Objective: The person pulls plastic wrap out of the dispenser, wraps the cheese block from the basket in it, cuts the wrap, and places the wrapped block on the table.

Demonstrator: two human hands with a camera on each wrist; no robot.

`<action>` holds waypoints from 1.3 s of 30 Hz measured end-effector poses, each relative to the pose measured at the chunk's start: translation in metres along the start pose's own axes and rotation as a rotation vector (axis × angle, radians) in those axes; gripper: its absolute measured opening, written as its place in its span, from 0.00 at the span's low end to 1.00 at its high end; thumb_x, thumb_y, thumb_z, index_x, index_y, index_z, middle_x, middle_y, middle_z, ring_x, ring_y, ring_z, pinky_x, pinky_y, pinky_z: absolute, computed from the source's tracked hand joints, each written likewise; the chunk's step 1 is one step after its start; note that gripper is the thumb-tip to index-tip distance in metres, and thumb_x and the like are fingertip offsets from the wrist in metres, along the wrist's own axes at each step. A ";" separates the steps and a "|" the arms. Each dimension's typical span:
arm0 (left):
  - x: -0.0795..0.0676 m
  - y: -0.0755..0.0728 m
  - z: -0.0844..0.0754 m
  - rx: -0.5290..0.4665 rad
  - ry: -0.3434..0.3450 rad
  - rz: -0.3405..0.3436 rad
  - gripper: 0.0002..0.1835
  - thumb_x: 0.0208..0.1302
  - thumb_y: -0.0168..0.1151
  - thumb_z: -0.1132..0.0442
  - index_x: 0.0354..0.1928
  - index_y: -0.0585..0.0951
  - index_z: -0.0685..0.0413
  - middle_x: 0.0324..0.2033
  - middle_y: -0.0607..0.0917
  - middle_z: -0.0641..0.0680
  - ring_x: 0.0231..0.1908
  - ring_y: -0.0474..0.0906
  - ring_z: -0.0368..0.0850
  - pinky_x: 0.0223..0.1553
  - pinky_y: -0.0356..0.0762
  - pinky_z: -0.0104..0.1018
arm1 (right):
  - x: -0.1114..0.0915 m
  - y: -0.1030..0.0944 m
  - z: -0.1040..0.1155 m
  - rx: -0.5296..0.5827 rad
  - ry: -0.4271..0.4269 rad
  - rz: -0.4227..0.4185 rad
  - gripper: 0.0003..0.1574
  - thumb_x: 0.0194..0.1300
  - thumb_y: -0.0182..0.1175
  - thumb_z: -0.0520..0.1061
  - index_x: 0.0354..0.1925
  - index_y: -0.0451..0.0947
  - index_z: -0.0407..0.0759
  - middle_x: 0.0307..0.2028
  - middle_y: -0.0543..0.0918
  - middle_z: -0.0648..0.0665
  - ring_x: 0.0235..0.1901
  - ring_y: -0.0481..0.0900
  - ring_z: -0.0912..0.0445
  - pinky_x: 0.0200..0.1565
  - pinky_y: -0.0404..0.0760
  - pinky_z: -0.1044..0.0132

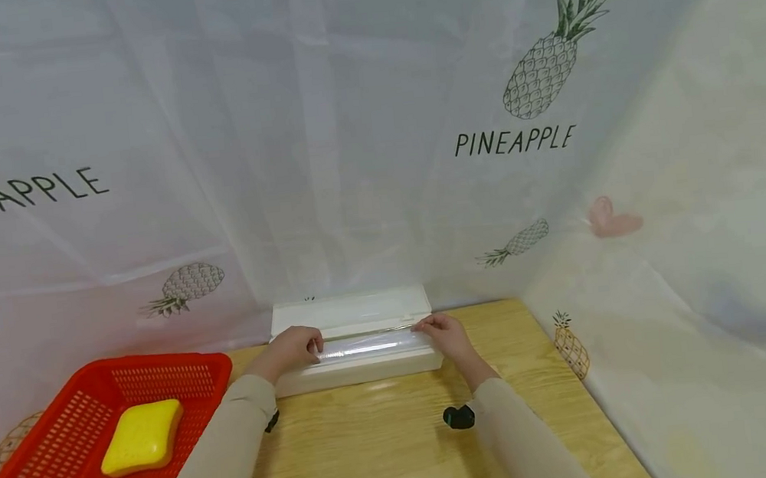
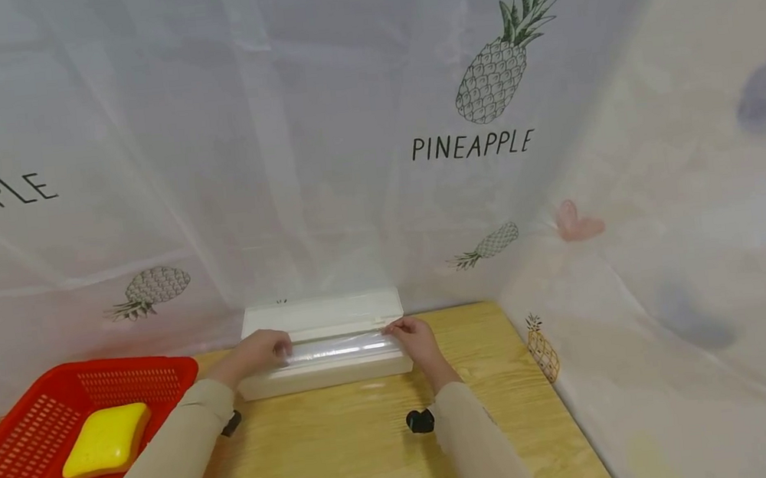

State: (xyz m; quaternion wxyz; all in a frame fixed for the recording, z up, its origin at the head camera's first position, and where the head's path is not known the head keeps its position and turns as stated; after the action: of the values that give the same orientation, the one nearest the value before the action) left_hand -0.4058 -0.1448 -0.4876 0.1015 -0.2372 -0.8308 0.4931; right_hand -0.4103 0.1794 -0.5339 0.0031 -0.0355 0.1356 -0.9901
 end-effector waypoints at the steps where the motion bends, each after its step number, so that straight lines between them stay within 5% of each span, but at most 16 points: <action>1: -0.001 -0.002 0.003 0.014 0.016 -0.001 0.09 0.55 0.72 0.71 0.32 0.79 0.54 0.23 0.73 0.46 0.26 0.68 0.41 0.33 0.71 0.39 | 0.000 0.000 0.000 0.001 -0.002 0.002 0.07 0.69 0.59 0.38 0.37 0.82 0.37 0.40 0.86 0.44 0.51 0.79 0.46 0.56 0.74 0.52; 16: -0.017 -0.030 0.036 0.016 -0.067 -0.001 0.11 0.57 0.71 0.65 0.25 0.77 0.51 0.23 0.75 0.47 0.27 0.68 0.44 0.31 0.70 0.38 | 0.009 -0.002 0.010 0.016 -0.027 0.010 0.08 0.69 0.59 0.39 0.39 0.83 0.35 0.41 0.86 0.43 0.52 0.78 0.47 0.57 0.73 0.53; 32: -0.024 -0.043 0.033 0.066 -0.072 -0.049 0.05 0.56 0.72 0.66 0.27 0.84 0.54 0.23 0.77 0.46 0.28 0.70 0.42 0.35 0.73 0.38 | 0.010 -0.019 0.020 -0.104 0.010 0.192 0.12 0.70 0.58 0.43 0.42 0.85 0.36 0.42 0.86 0.43 0.53 0.78 0.46 0.60 0.71 0.48; 39: -0.028 -0.055 0.025 -0.074 -0.059 -0.039 0.04 0.60 0.66 0.71 0.36 0.84 0.66 0.29 0.81 0.52 0.31 0.73 0.46 0.37 0.77 0.42 | 0.017 -0.028 0.035 -0.076 -0.048 0.295 0.14 0.73 0.54 0.39 0.45 0.81 0.30 0.43 0.86 0.38 0.51 0.80 0.44 0.54 0.76 0.49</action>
State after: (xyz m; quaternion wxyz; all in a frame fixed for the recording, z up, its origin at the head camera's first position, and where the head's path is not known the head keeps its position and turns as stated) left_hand -0.4078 -0.2006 -0.4502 0.0777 -0.2101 -0.8555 0.4668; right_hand -0.4247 0.1970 -0.4910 0.1507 -0.0391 0.1765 -0.9719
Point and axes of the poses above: each hand's wrist, its own x-axis towards the middle knuckle, its own y-axis out of the palm, z = x × y, the point moved 2 cm from there along x, towards the middle knuckle
